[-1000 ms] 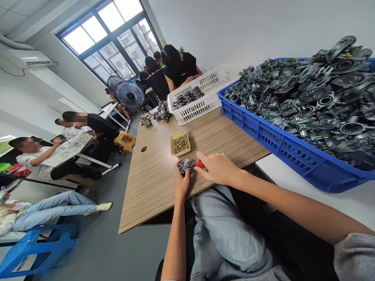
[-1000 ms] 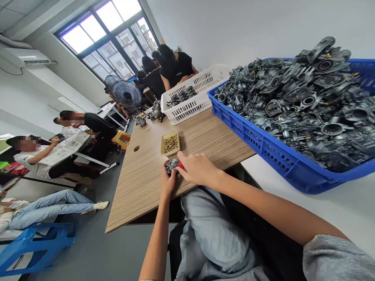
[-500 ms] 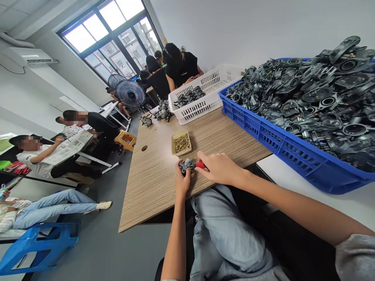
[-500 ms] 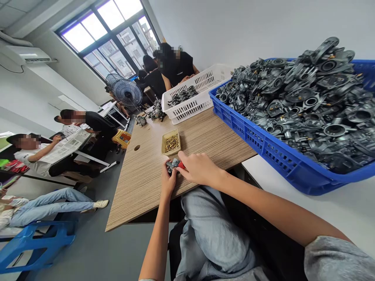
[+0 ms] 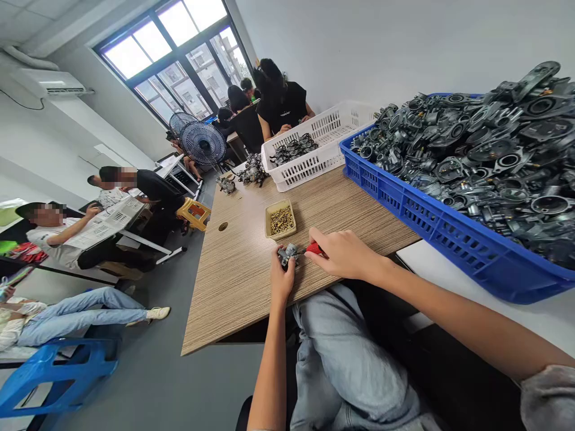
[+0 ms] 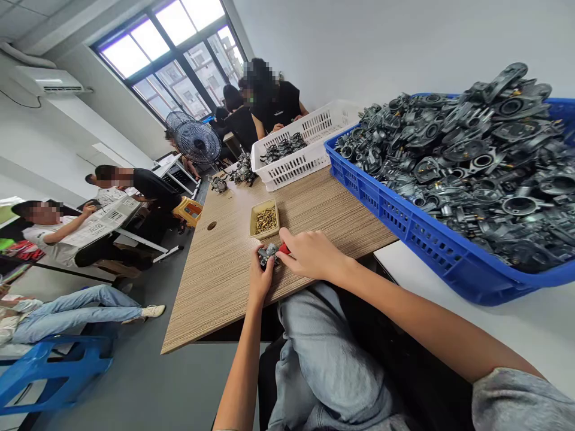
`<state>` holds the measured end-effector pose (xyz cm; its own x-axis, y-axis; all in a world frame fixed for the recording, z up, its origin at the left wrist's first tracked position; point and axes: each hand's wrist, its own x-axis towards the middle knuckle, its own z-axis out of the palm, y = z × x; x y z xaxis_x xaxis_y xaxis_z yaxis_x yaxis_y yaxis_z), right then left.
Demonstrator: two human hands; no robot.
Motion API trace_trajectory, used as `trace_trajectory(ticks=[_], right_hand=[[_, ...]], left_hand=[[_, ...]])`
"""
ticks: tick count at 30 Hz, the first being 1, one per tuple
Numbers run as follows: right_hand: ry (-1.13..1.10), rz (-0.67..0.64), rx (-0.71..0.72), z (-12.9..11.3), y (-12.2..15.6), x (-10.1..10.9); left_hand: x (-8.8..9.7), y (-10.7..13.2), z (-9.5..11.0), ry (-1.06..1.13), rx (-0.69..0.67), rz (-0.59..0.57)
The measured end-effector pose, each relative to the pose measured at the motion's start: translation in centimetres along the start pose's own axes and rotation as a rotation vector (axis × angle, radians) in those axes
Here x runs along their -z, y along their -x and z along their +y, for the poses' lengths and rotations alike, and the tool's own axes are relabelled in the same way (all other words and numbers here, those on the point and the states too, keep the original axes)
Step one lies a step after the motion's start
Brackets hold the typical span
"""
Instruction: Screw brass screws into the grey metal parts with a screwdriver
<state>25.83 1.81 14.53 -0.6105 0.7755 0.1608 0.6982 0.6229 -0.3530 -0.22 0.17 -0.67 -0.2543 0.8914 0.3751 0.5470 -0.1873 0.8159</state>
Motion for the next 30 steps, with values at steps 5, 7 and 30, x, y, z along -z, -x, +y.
trace_trajectory(ticks=[5,7,30], right_hand=[[0.006,0.014,-0.025,0.4,-0.1,0.4],[0.012,0.014,-0.032,0.6,-0.2,0.4],[0.009,0.009,-0.002,1.1,-0.4,0.1]], left_hand=[[0.0,0.0,-0.1,0.002,-0.008,-0.013],[0.0,0.0,-0.1,-0.002,-0.007,-0.012],[0.0,0.0,-0.1,-0.056,-0.033,-0.021]])
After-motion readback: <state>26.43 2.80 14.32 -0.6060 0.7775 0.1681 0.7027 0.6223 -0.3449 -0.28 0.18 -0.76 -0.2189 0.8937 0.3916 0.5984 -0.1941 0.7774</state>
